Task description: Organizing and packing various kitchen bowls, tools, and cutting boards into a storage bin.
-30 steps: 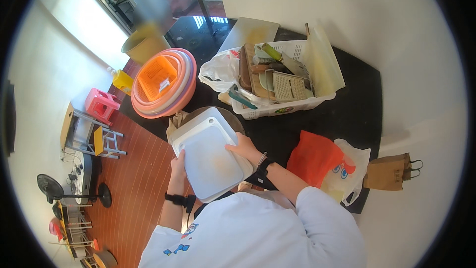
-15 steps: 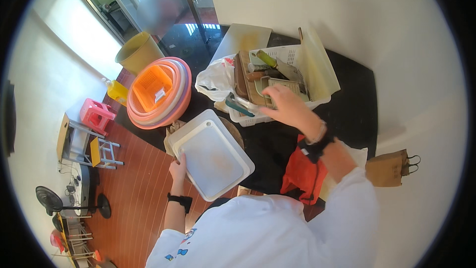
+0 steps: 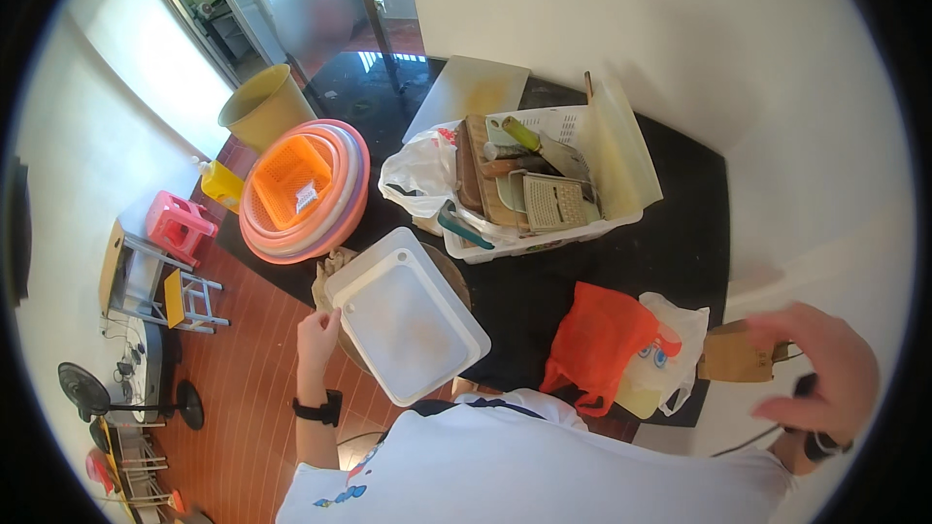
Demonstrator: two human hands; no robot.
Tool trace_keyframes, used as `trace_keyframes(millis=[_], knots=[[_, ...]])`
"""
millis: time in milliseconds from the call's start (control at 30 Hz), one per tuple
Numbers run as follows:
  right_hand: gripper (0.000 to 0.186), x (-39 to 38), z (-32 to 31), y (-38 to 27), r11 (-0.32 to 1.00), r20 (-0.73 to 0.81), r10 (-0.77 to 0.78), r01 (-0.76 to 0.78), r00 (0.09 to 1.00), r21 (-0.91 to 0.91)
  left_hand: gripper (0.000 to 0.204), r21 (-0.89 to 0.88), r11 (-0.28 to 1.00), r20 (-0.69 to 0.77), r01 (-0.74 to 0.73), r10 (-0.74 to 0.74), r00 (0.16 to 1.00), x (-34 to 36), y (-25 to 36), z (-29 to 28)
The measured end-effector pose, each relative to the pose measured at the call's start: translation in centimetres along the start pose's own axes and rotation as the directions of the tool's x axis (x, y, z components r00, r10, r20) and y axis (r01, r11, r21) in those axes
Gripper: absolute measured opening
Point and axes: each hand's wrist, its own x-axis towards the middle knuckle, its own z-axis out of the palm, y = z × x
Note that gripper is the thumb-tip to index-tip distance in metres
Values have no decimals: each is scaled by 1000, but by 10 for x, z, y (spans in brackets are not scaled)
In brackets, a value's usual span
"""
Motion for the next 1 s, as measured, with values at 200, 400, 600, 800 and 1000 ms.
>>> trace_keyframes(millis=[200, 400, 600, 800, 1000], knots=[[74, -27, -54, -31, 963, -116, 69, -96, 991, -253, 33, -176, 928, 95, -330, 349, 932, 40, 95, -14], [61, 248, 23, 11, 750, 61, -579, 560, 813, -352, 24, -277, 868, 14, -412, 432, 902, 31, 161, -5], [58, 404, 169, 87, 799, 82, -353, 346, 932, -492, 24, -287, 821, 138, -492, 544, 827, 9, 202, 19], [38, 409, 181, 101, 701, -187, -640, 468, 745, -538, 23, -323, 853, 170, -411, 479, 861, 6, 191, 22], [25, 385, 152, 114, 681, -173, -646, 459, 744, -570, 24, -499, 747, -68, -439, 472, 879, 41, 240, 51]])
